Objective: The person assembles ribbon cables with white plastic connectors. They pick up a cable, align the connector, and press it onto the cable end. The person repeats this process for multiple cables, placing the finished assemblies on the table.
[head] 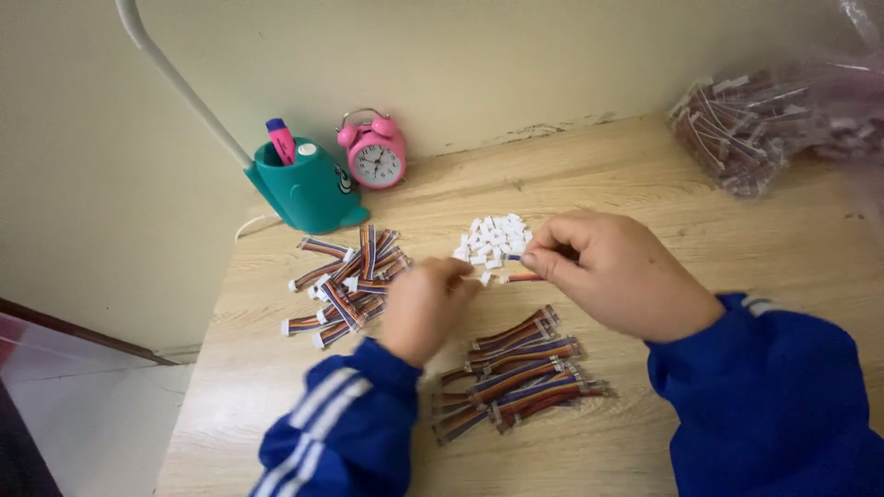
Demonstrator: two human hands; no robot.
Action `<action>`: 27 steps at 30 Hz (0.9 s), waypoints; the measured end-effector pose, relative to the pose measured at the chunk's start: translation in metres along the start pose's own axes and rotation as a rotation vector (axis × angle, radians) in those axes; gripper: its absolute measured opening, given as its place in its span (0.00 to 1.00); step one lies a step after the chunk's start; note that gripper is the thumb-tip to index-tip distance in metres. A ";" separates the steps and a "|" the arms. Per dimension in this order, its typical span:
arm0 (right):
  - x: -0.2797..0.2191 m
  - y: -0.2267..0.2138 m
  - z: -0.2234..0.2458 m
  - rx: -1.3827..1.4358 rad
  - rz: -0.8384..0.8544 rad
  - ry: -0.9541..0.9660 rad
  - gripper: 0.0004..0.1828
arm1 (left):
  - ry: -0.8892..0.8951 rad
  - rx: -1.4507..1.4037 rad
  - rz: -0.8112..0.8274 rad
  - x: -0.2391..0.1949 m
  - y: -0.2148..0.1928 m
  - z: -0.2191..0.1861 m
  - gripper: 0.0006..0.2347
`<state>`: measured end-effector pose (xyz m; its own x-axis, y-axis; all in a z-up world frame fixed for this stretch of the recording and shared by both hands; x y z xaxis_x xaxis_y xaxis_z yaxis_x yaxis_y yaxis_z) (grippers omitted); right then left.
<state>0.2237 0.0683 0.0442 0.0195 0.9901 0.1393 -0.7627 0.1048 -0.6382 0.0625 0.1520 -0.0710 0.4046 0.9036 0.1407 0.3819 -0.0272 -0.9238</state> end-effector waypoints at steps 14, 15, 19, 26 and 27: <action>-0.006 -0.004 -0.001 0.057 -0.003 0.075 0.09 | 0.111 0.137 -0.105 0.021 0.056 -0.008 0.05; -0.006 -0.003 0.002 0.060 -0.008 0.092 0.09 | 0.186 0.171 -0.232 0.020 0.056 -0.012 0.04; -0.010 0.009 -0.008 -0.029 0.005 0.047 0.13 | 0.225 0.308 -0.243 0.006 0.045 -0.035 0.03; -0.033 0.029 0.011 0.087 0.142 0.052 0.13 | 0.355 -0.523 -0.059 -0.073 -0.040 -0.068 0.06; -0.040 0.039 0.025 0.173 0.266 -0.081 0.15 | 0.449 -0.661 0.031 -0.088 -0.054 -0.076 0.09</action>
<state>0.1769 0.0301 0.0324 -0.2410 0.9693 0.0494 -0.8328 -0.1804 -0.5233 0.0689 0.0414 -0.0068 0.6652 0.6438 0.3783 0.7216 -0.4239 -0.5474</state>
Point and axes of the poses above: each hand's wrist, its own x-axis towards the middle knuckle, its own y-axis out of the palm, z = x × y, the point moved 10 cm from there along x, towards the middle knuckle, and after that the axes turned 7 degrees about x, right-handed, at the moved point
